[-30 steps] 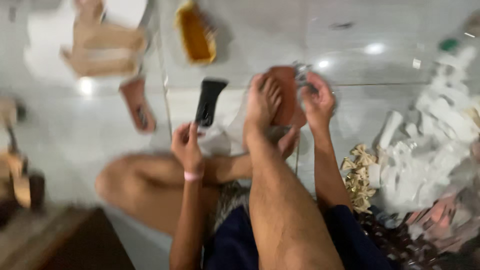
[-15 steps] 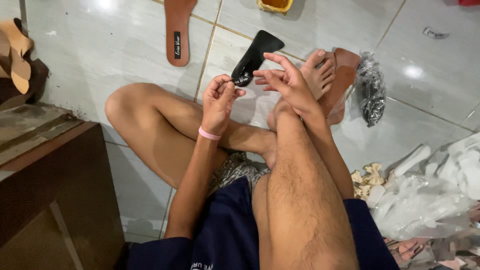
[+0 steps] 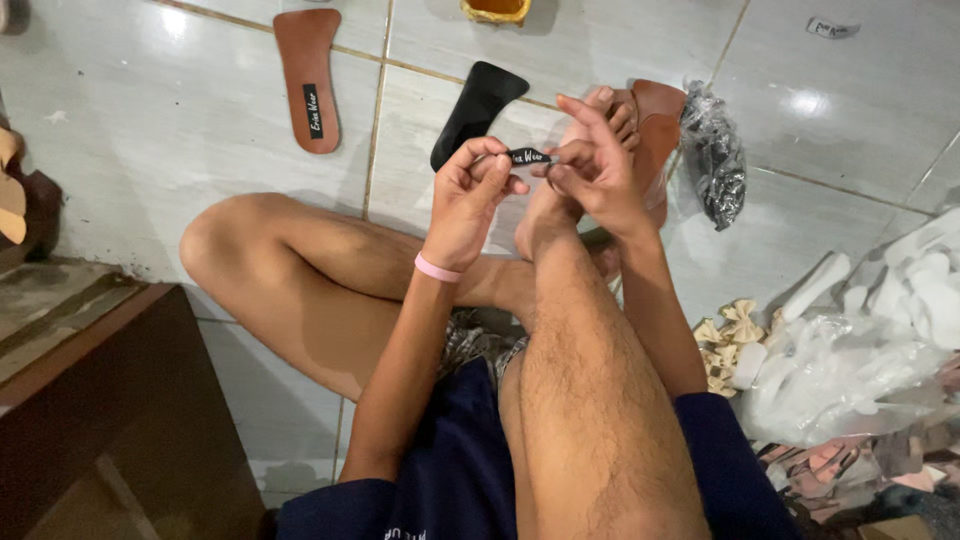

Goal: The person sits on the floor and applies adhesive labels to shoe insoles. They peel backing from the labels, position them on black and brown insoles, and smooth them down. The person handles several insoles one at a time and places them on the floor after labeling.

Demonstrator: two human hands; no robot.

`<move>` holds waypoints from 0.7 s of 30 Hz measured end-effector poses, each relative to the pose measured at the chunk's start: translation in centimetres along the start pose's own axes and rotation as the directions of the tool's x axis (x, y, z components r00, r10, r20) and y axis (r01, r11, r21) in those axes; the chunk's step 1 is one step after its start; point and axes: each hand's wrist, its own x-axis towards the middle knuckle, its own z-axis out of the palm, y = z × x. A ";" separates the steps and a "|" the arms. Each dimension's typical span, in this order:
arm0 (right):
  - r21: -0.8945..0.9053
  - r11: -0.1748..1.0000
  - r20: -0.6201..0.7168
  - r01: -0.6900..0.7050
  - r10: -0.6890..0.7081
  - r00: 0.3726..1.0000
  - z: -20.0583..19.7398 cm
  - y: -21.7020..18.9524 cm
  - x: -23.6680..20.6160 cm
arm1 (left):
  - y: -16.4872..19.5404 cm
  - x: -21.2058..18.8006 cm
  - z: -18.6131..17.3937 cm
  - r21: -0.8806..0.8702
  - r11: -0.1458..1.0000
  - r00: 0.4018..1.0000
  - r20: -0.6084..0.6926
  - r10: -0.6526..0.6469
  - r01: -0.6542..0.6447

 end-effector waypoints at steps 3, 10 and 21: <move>-0.191 0.980 -0.154 -0.052 0.023 0.988 -1.2 -0.3 -1.0 | 0.3 0.2 0.2 0.074 0.997 0.999 -0.045 0.027 -0.024; -0.580 0.802 -0.426 -0.145 -0.147 0.893 -5.7 -3.7 -5.7 | 1.4 -0.9 -0.1 0.171 0.984 0.996 -0.064 0.056 -0.045; -0.953 0.208 -0.296 -0.220 -0.498 0.815 -8.4 -2.1 -9.4 | -2.2 -2.9 0.4 0.199 0.979 0.999 -0.040 -0.026 0.033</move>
